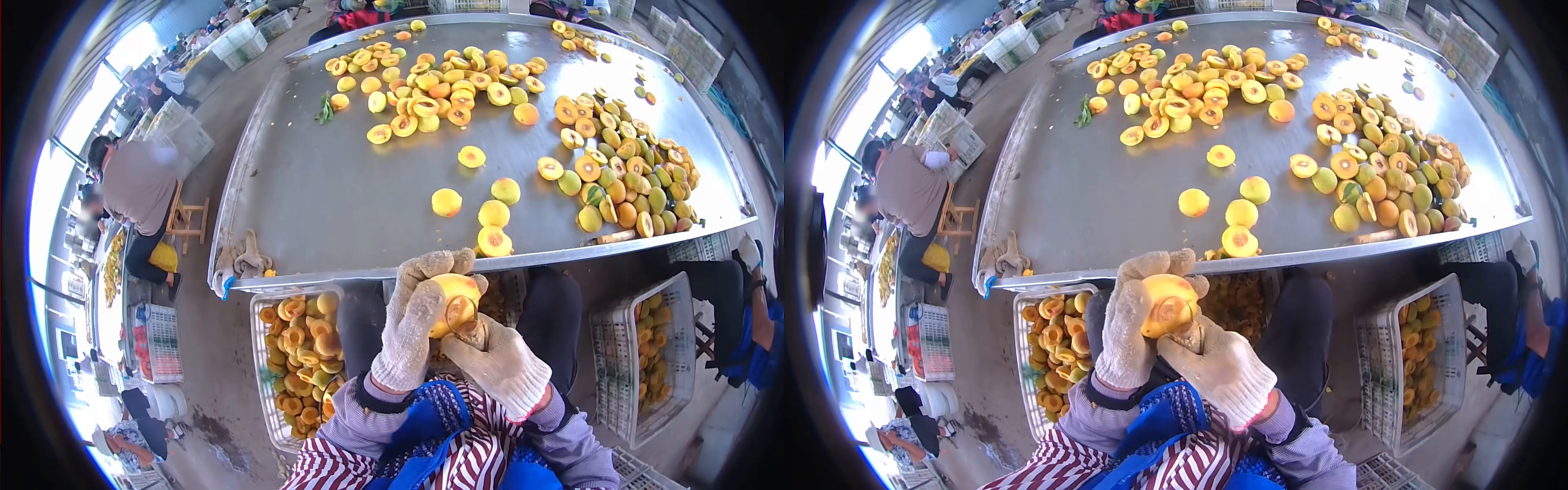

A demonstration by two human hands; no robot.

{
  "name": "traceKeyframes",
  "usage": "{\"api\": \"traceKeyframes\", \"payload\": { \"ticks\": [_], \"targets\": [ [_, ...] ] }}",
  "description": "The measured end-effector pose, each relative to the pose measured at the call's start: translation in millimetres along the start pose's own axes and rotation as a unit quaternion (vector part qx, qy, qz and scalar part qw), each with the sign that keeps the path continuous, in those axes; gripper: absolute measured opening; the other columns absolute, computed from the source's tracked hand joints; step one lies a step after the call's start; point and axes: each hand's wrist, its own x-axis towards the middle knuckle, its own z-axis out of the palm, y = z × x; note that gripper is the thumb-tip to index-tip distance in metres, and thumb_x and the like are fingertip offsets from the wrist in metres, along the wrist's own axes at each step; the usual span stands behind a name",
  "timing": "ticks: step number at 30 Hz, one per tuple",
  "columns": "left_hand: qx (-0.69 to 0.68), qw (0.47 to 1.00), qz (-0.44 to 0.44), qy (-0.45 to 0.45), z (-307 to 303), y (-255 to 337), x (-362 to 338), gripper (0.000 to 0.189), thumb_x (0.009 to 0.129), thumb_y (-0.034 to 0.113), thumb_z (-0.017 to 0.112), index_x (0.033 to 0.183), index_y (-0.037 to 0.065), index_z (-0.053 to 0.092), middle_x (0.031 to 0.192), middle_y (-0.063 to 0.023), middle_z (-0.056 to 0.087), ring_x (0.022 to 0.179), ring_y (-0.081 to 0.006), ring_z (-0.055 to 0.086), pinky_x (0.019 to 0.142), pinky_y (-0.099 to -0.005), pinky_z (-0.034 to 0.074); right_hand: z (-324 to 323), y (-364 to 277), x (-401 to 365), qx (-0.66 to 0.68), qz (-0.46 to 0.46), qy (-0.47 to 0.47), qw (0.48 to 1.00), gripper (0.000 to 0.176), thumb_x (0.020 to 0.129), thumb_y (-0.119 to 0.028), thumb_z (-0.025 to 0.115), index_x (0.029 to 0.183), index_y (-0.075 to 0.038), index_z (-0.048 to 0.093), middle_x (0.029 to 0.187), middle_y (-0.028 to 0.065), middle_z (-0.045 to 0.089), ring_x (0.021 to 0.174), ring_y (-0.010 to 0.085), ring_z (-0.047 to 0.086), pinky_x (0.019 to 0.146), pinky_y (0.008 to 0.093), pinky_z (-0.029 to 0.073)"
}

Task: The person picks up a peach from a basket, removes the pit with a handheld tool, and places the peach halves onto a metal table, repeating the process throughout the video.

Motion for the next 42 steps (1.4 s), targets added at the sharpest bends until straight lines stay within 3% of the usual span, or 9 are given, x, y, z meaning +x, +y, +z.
{"api": "traceKeyframes", "payload": {
  "ticks": [14,18,22,29,33,36,38,40,42],
  "targets": [
    [0.269,0.949,0.16,-0.048,9.3,1.0,2.4,0.037,0.101,0.021,0.054,0.128,-0.004,0.06,0.122,-0.0184,0.066,0.113,-0.0256,0.063,0.101,-0.0368,0.047,-29.5,-12.7,-18.1,0.307,0.196,-0.195,0.911,0.028,0.097,-0.032,0.065,0.084,-0.008,0.059,0.061,-0.0021,0.053,0.046,0.0055,0.046,0.042,0.021,0.034],
    [0.118,0.975,-0.055,-0.181,7.4,22.1,13.5,0.033,0.098,0.019,0.059,0.12,-0.005,0.065,0.12,-0.0186,0.067,0.109,-0.0257,0.065,0.098,-0.0359,0.048,-32.7,0.6,-19.3,0.396,0.207,-0.327,0.833,0.031,0.099,-0.035,0.061,0.083,-0.008,0.055,0.058,-0.0024,0.048,0.043,0.0055,0.042,0.039,0.0212,0.032],
    [0.177,0.907,0.223,-0.309,10.5,4.8,21.3,0.037,0.097,0.02,0.063,0.124,-0.004,0.063,0.115,-0.0178,0.069,0.103,-0.0256,0.067,0.09,-0.038,0.054,-21.5,21.4,-25.0,0.571,0.173,-0.417,0.685,0.03,0.098,-0.031,0.062,0.082,-0.007,0.054,0.057,-0.0027,0.044,0.042,0.0047,0.039,0.037,0.0206,0.03],
    [-0.058,0.988,-0.134,-0.05,24.1,1.5,-0.7,0.059,0.097,0.05,0.058,0.131,0.002,0.053,0.121,-0.0239,0.064,0.091,-0.0352,0.071,0.075,-0.0442,0.061,-16.2,17.7,-26.7,0.549,0.178,-0.31,0.755,0.027,0.096,-0.028,0.064,0.084,-0.006,0.055,0.061,-0.0009,0.046,0.042,0.0049,0.039,0.037,0.0195,0.029],
    [-0.059,0.985,-0.163,0.026,14.5,3.6,-7.6,0.061,0.096,0.055,0.057,0.131,0.006,0.054,0.117,-0.0189,0.064,0.085,-0.0315,0.071,0.065,-0.0394,0.06,-17.1,29.2,-18.2,0.564,0.239,-0.408,0.678,0.022,0.096,-0.024,0.063,0.086,-0.004,0.058,0.062,-0.001,0.049,0.043,0.0053,0.04,0.039,0.0204,0.028],
    [-0.095,0.983,-0.094,0.13,-50.2,9.7,-13.2,0.056,0.098,0.054,0.055,0.129,0.008,0.055,0.116,-0.0161,0.066,0.079,-0.0288,0.07,0.062,-0.039,0.06,-18.8,52.7,-23.1,0.457,0.148,-0.37,0.795,0.022,0.097,-0.021,0.061,0.084,-0.004,0.058,0.061,-0.0021,0.048,0.044,0.0055,0.041,0.039,0.0217,0.028],
    [0.014,0.982,-0.027,0.188,-97.5,22.6,-36.9,0.053,0.098,0.049,0.058,0.13,0.008,0.055,0.116,-0.0159,0.065,0.085,-0.0325,0.07,0.069,-0.0413,0.059,-43.2,52.7,-21.0,0.493,0.156,-0.421,0.745,0.025,0.097,-0.022,0.061,0.081,-0.004,0.058,0.061,-0.003,0.046,0.045,0.0059,0.041,0.039,0.0226,0.029],
    [0.622,0.754,0.092,0.192,-176.3,29.2,-56.4,0.05,0.089,0.047,0.067,0.121,0.009,0.063,0.117,-0.0169,0.065,0.09,-0.0358,0.069,0.076,-0.0424,0.057,-55.1,55.0,-19.3,0.398,0.26,-0.362,0.802,0.026,0.098,-0.025,0.06,0.08,-0.006,0.058,0.06,-0.0041,0.045,0.045,0.0055,0.041,0.04,0.0222,0.029],
    [0.679,0.672,-0.178,0.237,-189.9,48.0,-66.5,0.045,0.079,0.039,0.075,0.113,0.01,0.069,0.12,-0.0174,0.065,0.103,-0.0386,0.064,0.089,-0.0441,0.053,-55.7,40.8,-13.9,0.304,0.244,-0.324,0.862,0.028,0.1,-0.025,0.059,0.076,-0.01,0.056,0.056,-0.0063,0.045,0.043,0.004,0.042,0.039,0.0217,0.029]
  ]
}}
